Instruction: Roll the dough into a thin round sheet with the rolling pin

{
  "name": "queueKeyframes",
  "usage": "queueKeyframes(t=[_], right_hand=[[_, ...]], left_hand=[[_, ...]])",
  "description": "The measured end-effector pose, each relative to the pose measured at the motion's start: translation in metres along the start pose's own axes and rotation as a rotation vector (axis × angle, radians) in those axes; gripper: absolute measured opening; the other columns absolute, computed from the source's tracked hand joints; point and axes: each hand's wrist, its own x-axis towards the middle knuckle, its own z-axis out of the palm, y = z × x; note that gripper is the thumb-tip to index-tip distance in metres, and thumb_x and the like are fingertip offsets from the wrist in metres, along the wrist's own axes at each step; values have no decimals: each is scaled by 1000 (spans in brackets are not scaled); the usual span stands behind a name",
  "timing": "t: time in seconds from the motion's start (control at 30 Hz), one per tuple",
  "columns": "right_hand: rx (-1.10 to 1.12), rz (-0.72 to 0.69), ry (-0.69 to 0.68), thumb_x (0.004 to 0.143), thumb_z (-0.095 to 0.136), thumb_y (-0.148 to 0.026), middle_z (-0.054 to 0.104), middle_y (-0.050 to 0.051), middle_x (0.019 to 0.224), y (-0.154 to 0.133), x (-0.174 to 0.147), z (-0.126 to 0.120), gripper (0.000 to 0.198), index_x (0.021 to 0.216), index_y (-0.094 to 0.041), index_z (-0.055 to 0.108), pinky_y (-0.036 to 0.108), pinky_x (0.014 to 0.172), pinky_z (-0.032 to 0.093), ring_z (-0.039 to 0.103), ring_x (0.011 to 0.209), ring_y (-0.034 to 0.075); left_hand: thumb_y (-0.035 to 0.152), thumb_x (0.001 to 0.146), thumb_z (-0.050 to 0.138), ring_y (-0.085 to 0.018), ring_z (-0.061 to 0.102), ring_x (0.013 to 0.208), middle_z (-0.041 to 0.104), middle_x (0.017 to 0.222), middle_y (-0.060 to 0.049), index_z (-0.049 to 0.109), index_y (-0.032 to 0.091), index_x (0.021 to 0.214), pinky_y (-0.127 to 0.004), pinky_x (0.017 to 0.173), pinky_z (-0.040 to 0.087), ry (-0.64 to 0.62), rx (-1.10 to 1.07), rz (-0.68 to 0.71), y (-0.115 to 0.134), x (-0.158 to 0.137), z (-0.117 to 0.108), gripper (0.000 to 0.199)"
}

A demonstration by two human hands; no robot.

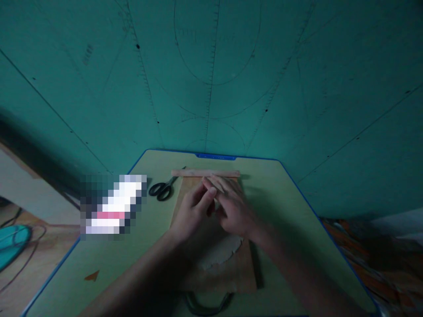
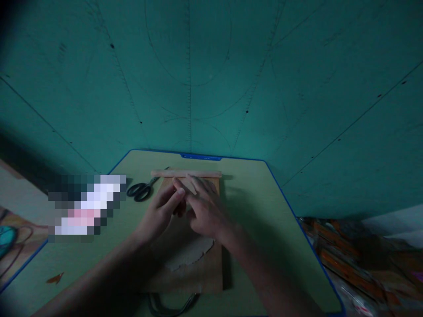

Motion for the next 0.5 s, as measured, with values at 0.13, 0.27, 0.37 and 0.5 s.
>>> queueKeyframes(t=[0.13,0.27,0.37,0.5], right_hand=[[-158,228,-33,87,50,-14,40,16,156,40,41,6,72,156,-17,30,49,116,30,36,143,30],[-262,412,-189,97,47,-30,55,17,144,73,62,26,55,150,-15,43,47,112,33,47,134,31],[-303,478,-193,98,45,-30,60,17,137,84,65,36,48,144,-17,51,44,106,37,52,127,30],[-315,493,-186,100,42,-28,66,16,120,90,67,36,34,118,-17,69,39,96,41,59,114,27]], left_hand=[[46,90,54,-9,46,46,52,52,3,50,20,65,-22,47,36,115,88,49,1,8,-12,36],[49,90,51,-10,48,46,53,52,3,51,20,66,-22,46,38,160,82,68,4,11,-18,38],[53,88,52,-10,48,45,53,52,4,52,20,69,-22,45,38,195,41,70,4,12,-19,38],[47,89,54,-9,47,45,53,54,4,53,19,73,-21,45,39,241,19,104,4,13,-21,32]])
